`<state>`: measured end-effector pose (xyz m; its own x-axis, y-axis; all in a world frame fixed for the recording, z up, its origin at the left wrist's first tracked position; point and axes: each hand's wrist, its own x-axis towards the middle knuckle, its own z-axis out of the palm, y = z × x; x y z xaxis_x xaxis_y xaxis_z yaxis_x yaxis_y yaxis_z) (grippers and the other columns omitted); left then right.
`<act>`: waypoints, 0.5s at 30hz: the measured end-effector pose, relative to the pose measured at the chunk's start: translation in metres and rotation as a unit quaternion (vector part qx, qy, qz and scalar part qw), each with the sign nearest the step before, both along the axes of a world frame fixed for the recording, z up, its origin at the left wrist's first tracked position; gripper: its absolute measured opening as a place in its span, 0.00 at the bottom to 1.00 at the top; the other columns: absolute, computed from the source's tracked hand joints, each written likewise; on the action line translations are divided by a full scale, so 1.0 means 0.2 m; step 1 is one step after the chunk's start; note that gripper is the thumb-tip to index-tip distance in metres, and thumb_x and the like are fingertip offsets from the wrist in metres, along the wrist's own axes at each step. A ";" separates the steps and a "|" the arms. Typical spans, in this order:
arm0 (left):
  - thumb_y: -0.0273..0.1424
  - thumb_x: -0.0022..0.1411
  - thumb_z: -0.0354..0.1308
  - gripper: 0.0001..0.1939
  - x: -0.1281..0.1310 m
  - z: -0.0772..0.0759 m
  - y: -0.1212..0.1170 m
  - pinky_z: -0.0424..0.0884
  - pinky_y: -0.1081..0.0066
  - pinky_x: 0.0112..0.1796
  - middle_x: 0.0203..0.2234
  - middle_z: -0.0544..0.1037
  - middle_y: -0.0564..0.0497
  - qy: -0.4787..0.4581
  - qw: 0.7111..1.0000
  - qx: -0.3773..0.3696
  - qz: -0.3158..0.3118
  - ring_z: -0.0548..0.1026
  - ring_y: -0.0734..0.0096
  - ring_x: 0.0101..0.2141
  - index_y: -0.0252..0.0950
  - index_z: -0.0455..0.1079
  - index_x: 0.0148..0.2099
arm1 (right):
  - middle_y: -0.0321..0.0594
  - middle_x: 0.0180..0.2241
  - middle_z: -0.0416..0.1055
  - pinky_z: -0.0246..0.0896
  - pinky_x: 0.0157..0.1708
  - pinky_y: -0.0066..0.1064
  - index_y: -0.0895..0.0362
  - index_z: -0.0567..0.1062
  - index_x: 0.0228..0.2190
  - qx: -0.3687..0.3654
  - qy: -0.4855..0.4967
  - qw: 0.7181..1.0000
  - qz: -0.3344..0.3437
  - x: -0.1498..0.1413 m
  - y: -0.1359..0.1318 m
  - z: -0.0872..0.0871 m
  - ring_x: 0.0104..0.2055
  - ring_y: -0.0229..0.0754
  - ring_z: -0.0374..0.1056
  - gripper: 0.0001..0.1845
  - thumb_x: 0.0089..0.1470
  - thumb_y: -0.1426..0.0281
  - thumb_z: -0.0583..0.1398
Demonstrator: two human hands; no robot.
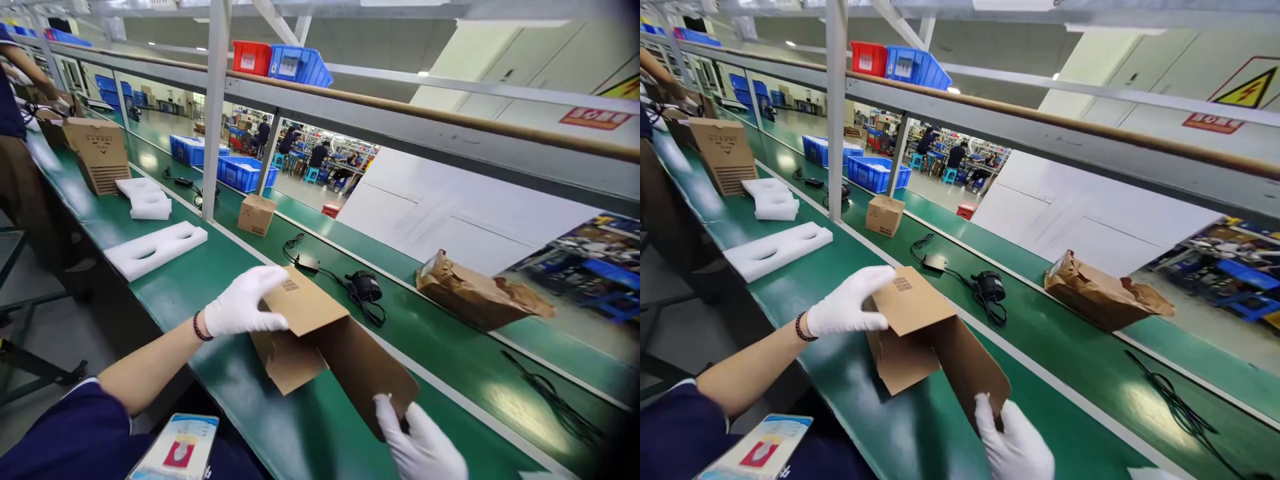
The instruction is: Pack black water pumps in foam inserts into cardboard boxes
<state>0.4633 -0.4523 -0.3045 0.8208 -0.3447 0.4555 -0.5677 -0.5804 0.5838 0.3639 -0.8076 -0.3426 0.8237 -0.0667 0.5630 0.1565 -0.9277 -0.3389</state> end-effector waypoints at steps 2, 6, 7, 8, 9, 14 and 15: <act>0.55 0.58 0.60 0.43 0.00 0.18 -0.10 0.67 0.54 0.58 0.59 0.70 0.39 -0.033 0.988 0.147 -0.024 0.70 0.46 0.58 0.39 0.58 0.68 | 0.38 0.16 0.61 0.50 0.23 0.31 0.53 0.72 0.17 -0.106 -0.038 0.994 0.010 0.03 0.01 0.20 0.19 0.38 0.56 0.25 0.58 0.52 0.57; 0.34 0.68 0.51 0.16 0.17 0.31 -0.28 0.74 0.56 0.45 0.39 0.80 0.37 0.028 0.963 0.262 0.056 0.79 0.48 0.44 0.31 0.75 0.48 | 0.47 0.29 0.72 0.56 0.31 0.35 0.56 0.78 0.31 -0.193 -0.071 0.972 -0.112 0.18 0.02 0.60 0.33 0.47 0.67 0.28 0.61 0.47 0.53; 0.32 0.68 0.49 0.16 0.22 0.30 -0.31 0.74 0.56 0.44 0.38 0.80 0.36 0.039 0.963 0.259 0.058 0.79 0.47 0.44 0.30 0.76 0.44 | 0.54 0.38 0.74 0.59 0.35 0.38 0.59 0.79 0.39 -0.193 -0.063 0.966 -0.163 0.23 0.01 0.67 0.40 0.53 0.69 0.30 0.60 0.46 0.53; 0.31 0.69 0.48 0.16 0.26 0.27 -0.33 0.74 0.56 0.44 0.39 0.80 0.35 0.043 0.966 0.247 0.058 0.79 0.47 0.44 0.28 0.76 0.42 | 0.60 0.46 0.72 0.60 0.39 0.42 0.62 0.76 0.49 -0.168 -0.036 0.963 -0.207 0.28 -0.01 0.70 0.46 0.58 0.68 0.35 0.59 0.45 0.52; 0.32 0.70 0.47 0.18 0.28 0.23 -0.35 0.74 0.56 0.44 0.39 0.80 0.34 0.046 0.970 0.232 0.061 0.79 0.47 0.44 0.28 0.76 0.42 | 0.64 0.49 0.70 0.62 0.40 0.46 0.64 0.71 0.56 -0.116 0.009 0.966 -0.231 0.33 -0.02 0.70 0.49 0.62 0.68 0.41 0.58 0.43 0.52; 0.43 0.76 0.30 0.33 0.18 0.03 -0.39 0.72 0.70 0.42 0.39 0.81 0.43 0.076 0.983 0.148 0.079 0.80 0.64 0.45 0.33 0.75 0.43 | 0.49 0.37 0.77 0.71 0.34 0.44 0.58 0.66 0.59 0.328 0.268 0.903 -0.068 0.48 0.00 0.33 0.36 0.54 0.74 0.45 0.46 0.46 0.62; 0.41 0.76 0.25 0.36 0.16 0.00 -0.40 0.71 0.73 0.40 0.39 0.81 0.44 0.087 0.984 0.135 0.083 0.80 0.70 0.43 0.33 0.75 0.45 | 0.47 0.36 0.77 0.73 0.33 0.44 0.56 0.70 0.55 0.397 0.268 0.876 -0.051 0.49 0.01 0.24 0.35 0.55 0.75 0.41 0.41 0.49 0.64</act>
<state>0.4952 -0.5318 -0.3044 0.9334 -0.2884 0.2134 -0.3571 -0.8038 0.4758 0.4625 -0.8066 -0.2956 0.9226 -0.3507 -0.1605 -0.2929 -0.3662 -0.8833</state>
